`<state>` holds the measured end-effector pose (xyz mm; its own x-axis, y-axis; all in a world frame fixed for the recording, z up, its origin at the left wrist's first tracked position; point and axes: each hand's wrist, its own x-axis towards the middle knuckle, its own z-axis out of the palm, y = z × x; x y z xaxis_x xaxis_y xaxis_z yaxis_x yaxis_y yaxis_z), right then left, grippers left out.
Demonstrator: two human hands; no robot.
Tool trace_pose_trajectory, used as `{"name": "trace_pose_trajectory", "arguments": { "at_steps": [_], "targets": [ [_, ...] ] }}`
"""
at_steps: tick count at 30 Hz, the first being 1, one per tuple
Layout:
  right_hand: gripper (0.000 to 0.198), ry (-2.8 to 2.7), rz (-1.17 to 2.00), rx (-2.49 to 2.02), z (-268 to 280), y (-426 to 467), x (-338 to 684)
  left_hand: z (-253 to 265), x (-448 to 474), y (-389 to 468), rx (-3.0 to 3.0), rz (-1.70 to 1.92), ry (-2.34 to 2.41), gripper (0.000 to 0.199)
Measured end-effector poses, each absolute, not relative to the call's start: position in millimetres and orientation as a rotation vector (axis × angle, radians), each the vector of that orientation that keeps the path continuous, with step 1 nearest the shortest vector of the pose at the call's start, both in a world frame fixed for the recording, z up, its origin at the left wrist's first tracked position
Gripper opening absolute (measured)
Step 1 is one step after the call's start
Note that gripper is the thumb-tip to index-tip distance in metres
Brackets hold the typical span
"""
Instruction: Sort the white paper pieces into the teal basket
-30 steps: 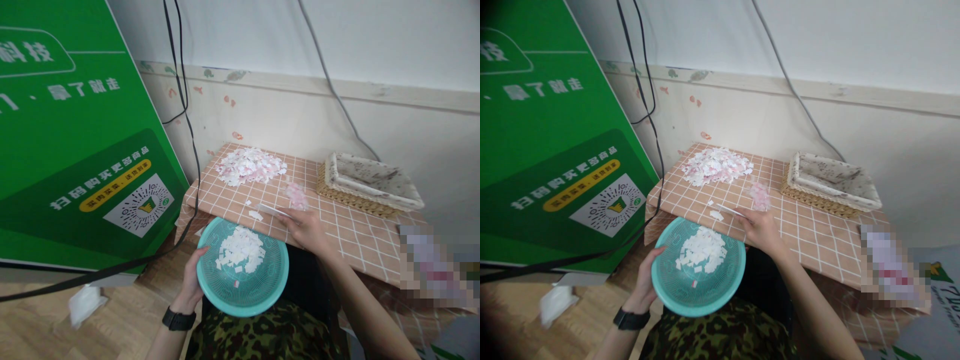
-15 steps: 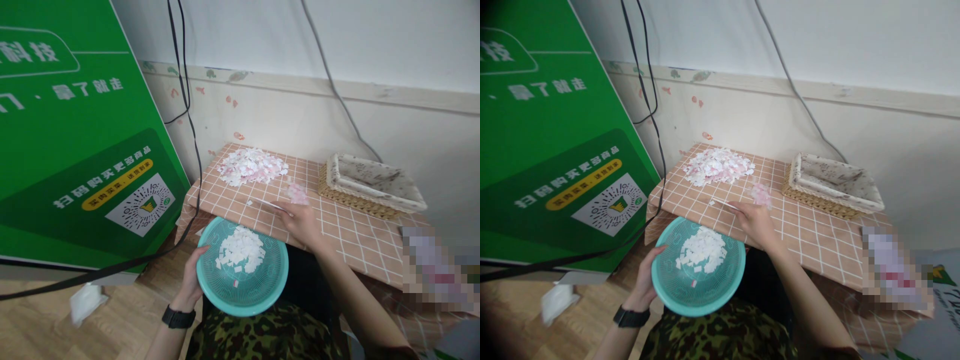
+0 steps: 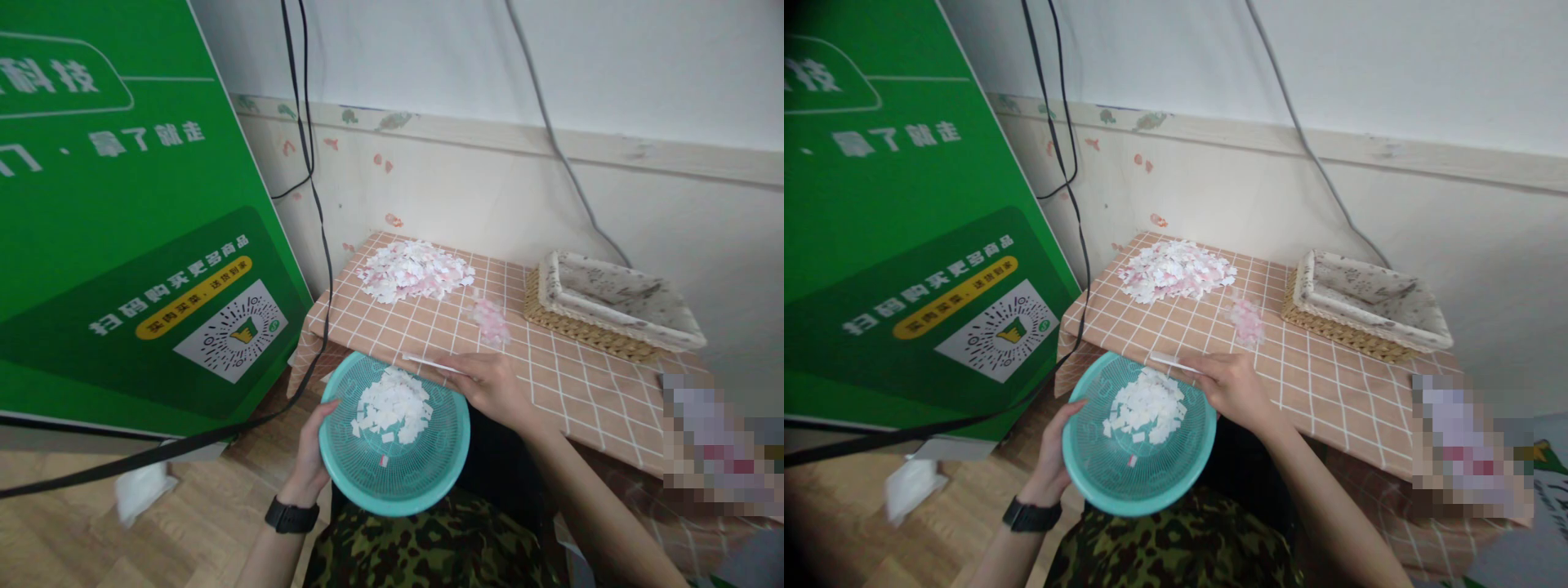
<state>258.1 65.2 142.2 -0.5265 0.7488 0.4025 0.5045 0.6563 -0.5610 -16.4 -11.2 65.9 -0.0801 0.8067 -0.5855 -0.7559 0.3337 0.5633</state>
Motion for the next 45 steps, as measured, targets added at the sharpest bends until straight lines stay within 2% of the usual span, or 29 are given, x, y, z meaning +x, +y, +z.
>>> {"name": "trace_pose_trajectory", "arguments": {
  "at_steps": [6,12,19,27,33,45],
  "targets": [
    [0.029,-2.245,0.495,-0.907,145.1,54.8,249.5,61.2,-16.1,-11.9,0.076,1.275,0.999,0.017],
    [0.024,-1.929,0.110,-1.294,146.2,112.1,265.5,59.5,-16.5,-11.2,0.085,1.263,1.021,0.013],
    [0.027,-1.974,0.010,-1.492,142.7,157.1,261.7,60.2,-15.7,-9.8,0.056,1.236,0.994,0.019],
    [0.025,-2.038,0.155,-1.299,141.3,159.9,246.7,63.4,-14.9,-11.2,0.076,1.218,0.989,0.020],
    [0.026,-2.030,0.171,-1.329,139.2,171.9,240.1,62.9,-14.7,-10.8,0.076,1.214,0.997,0.020],
    [0.022,-2.074,0.400,-1.231,145.7,170.1,249.3,65.3,-14.3,-10.9,0.063,1.224,1.019,0.018]
  ]
}}
